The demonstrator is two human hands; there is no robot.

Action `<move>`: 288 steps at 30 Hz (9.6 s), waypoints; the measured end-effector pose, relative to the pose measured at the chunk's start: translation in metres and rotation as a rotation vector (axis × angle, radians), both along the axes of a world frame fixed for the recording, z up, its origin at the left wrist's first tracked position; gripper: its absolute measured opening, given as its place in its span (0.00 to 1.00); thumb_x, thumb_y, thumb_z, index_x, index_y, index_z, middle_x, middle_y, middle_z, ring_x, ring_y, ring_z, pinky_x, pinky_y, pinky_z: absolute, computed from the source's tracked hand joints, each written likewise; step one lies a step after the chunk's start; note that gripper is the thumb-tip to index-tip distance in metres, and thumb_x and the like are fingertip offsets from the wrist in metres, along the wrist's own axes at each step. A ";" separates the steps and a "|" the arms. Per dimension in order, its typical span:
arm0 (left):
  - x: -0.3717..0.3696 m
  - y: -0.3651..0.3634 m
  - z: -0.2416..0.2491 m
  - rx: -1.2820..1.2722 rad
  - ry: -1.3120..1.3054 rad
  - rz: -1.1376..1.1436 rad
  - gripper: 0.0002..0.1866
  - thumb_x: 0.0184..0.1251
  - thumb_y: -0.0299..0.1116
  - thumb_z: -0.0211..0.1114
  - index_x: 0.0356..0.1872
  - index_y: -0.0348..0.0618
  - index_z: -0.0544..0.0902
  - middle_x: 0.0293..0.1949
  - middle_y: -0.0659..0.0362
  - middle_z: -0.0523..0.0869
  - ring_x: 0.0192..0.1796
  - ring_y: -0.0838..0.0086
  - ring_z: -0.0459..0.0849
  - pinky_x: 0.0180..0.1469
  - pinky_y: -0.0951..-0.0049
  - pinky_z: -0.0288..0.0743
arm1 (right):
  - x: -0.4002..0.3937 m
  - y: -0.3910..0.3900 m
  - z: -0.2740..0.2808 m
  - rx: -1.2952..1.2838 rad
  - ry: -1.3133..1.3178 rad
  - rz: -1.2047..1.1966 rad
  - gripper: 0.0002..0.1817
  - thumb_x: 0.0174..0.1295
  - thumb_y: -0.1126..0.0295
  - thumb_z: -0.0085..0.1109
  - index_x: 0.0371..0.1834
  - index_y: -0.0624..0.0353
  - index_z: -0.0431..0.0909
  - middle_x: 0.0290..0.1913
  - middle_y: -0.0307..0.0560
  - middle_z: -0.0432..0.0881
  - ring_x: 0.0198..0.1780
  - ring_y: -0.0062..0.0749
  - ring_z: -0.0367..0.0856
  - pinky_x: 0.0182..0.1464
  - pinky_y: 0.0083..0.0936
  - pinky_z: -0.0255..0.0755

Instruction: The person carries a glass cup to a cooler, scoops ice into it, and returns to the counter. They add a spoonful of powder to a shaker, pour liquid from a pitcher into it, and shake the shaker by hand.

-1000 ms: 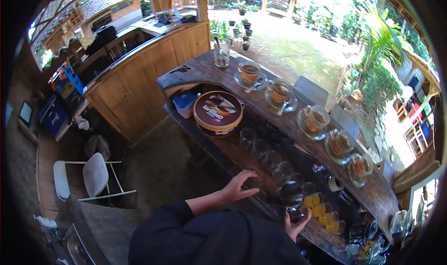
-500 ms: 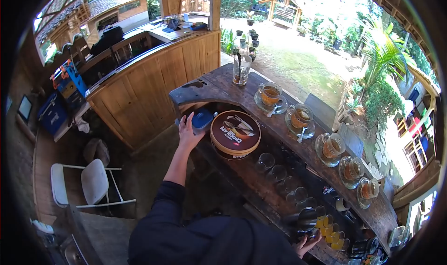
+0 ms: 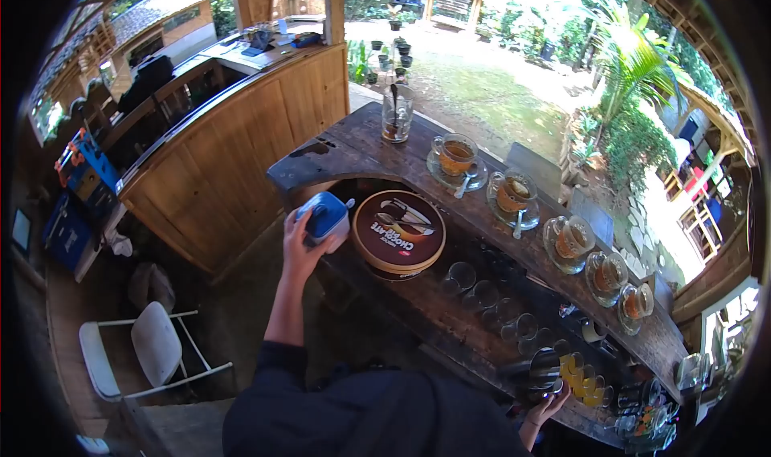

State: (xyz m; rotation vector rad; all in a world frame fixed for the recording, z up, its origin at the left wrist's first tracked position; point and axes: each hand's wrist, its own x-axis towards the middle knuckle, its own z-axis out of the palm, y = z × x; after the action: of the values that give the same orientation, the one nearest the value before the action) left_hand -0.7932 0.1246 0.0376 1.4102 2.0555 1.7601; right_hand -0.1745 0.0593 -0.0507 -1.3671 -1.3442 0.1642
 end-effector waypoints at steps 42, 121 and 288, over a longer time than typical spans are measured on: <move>0.225 0.006 -0.003 -0.269 0.083 -1.216 0.36 0.45 0.43 0.75 0.59 0.52 0.71 0.64 0.48 0.60 0.66 0.51 0.61 0.64 0.56 0.60 | -0.164 -0.014 0.111 -0.444 0.618 0.549 0.28 0.55 0.80 0.60 0.60 0.62 0.60 0.45 0.42 0.70 0.45 0.22 0.73 0.46 0.18 0.69; 0.204 -0.007 -0.030 -0.402 -1.267 -1.357 0.35 0.58 0.38 0.64 0.66 0.45 0.60 0.64 0.60 0.64 0.65 0.73 0.64 0.64 0.66 0.61 | -0.145 -0.046 0.134 -0.035 1.148 0.200 0.06 0.63 0.80 0.50 0.42 0.65 0.74 0.35 0.46 0.78 0.36 0.28 0.79 0.42 0.22 0.75; -0.053 0.062 -0.063 -0.189 0.543 0.309 0.42 0.53 0.50 0.69 0.67 0.50 0.60 0.64 0.35 0.58 0.65 0.43 0.59 0.62 0.50 0.62 | -0.052 -0.111 0.073 -0.881 0.209 0.407 0.21 0.59 0.61 0.61 0.52 0.59 0.73 0.41 0.48 0.82 0.43 0.33 0.82 0.44 0.26 0.75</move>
State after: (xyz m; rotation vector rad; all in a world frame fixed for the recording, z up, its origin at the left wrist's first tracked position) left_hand -0.8457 0.1864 -0.0250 1.7278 2.7555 1.3089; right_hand -0.2264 -0.0519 0.0226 -1.6860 -1.4093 1.2580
